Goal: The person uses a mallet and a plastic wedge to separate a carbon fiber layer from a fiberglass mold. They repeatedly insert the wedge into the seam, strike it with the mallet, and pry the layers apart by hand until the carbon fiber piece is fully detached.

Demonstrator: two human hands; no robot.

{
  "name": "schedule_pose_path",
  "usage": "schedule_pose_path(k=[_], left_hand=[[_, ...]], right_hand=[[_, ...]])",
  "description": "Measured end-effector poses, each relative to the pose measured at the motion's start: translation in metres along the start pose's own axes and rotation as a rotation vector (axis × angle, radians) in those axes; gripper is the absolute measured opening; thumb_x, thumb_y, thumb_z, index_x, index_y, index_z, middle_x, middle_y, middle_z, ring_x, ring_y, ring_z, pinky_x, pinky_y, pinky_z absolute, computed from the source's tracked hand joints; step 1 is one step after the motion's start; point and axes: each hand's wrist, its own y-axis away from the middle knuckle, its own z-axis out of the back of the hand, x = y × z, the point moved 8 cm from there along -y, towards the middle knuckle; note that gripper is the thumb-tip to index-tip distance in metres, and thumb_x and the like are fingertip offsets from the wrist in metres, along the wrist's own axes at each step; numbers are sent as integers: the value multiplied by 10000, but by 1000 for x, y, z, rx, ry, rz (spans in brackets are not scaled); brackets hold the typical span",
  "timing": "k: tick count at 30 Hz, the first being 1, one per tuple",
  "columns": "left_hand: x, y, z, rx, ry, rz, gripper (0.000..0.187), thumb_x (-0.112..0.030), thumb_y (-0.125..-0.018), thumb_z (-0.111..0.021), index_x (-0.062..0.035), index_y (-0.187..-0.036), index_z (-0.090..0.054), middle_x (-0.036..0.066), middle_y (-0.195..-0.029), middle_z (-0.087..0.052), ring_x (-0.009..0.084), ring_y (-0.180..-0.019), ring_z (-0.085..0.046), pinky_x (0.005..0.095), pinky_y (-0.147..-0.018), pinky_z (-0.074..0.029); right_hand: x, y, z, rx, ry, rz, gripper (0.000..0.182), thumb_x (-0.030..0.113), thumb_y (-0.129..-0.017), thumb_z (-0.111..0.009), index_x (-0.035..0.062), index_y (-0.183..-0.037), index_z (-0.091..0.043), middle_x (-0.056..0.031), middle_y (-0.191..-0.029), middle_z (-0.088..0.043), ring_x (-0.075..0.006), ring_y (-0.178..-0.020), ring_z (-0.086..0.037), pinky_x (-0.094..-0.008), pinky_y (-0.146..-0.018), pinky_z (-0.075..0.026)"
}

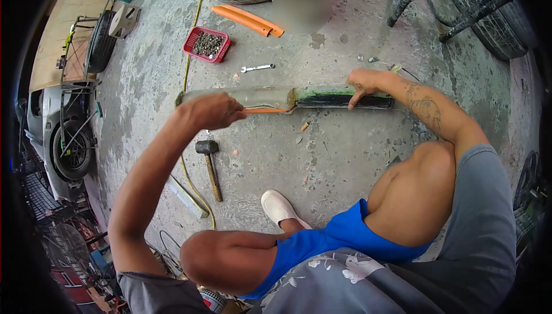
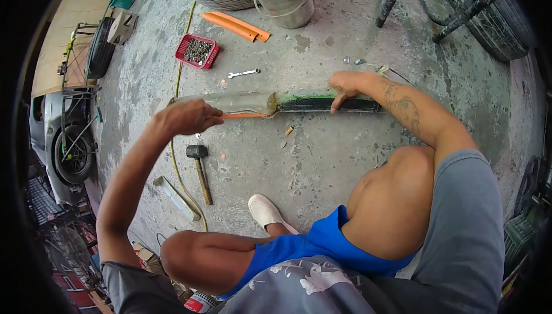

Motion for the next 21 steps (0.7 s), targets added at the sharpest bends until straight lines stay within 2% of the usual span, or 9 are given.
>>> schedule_pose_path(k=[4,6,8,11,12,14,17,19,21], left_hand=[[-4,19,-26,-96,49,72,393,-359,-1004,-523,-63,-1234,-642,225,-831,-677,404,-753,-659,485,-694,-520],[1,23,-33,-129,35,74,394,-354,-1008,-516,-55,-1239,-630,223,-807,-668,403,-741,-656,489,-680,-513],[4,25,-41,-158,26,73,395,-349,-1012,-510,-48,-1243,-618,220,-784,-660,402,-730,-652,493,-666,-507],[2,13,-38,-210,18,27,395,-339,-1018,-502,-45,-1258,-613,221,-761,-651,400,-714,-647,493,-658,-503],[-1,6,-38,-213,7,37,381,-336,-1019,-501,-39,-1225,-621,221,-750,-648,398,-710,-647,493,-654,-501],[-3,-8,-32,-218,-9,45,371,-334,-1020,-499,-32,-1192,-629,221,-740,-644,396,-706,-646,492,-651,-500],[-7,-32,-27,-217,-12,-26,361,-341,-1021,-495,-16,-1104,-630,227,-733,-642,402,-706,-646,499,-652,-498],[-7,-45,-34,-246,16,-59,354,-332,-1025,-485,-5,-1034,-618,232,-739,-643,410,-726,-649,515,-661,-496],[-15,-54,-47,-264,73,-23,352,-331,-1024,-484,-5,-1048,-615,237,-746,-645,415,-734,-650,521,-663,-494]], right_hand=[[-1,-2,1,17,8,-3,676,541,-613,-874,-55,-878,-693,-219,-754,-676,-327,-697,-662,-427,-645,-504],[3,-2,7,42,-42,-2,676,539,-613,-876,-52,-886,-696,-209,-749,-678,-317,-700,-665,-424,-646,-505],[2,4,9,80,-29,-104,688,549,-613,-875,-56,-884,-689,-193,-732,-666,-292,-707,-665,-420,-654,-506],[-7,-2,10,29,-35,-70,634,539,-634,-871,-26,-864,-702,-160,-678,-639,-253,-647,-642,-399,-607,-492],[-5,0,14,26,-36,-73,634,539,-634,-871,-26,-864,-702,-160,-678,-639,-253,-647,-642,-399,-607,-492],[-12,3,21,29,-15,-221,706,601,-640,-848,-45,-890,-708,-194,-749,-673,-296,-742,-673,-420,-680,-515],[-22,4,22,-39,-146,-220,753,652,-643,-823,-50,-894,-717,-203,-769,-686,-315,-768,-684,-429,-700,-519],[-26,2,21,-59,-111,-207,768,668,-640,-813,-51,-893,-719,-208,-783,-692,-323,-773,-687,-432,-707,-521],[-27,-4,22,-75,-76,-184,783,684,-638,-804,-52,-892,-720,-212,-797,-697,-331,-779,-690,-435,-714,-522]])
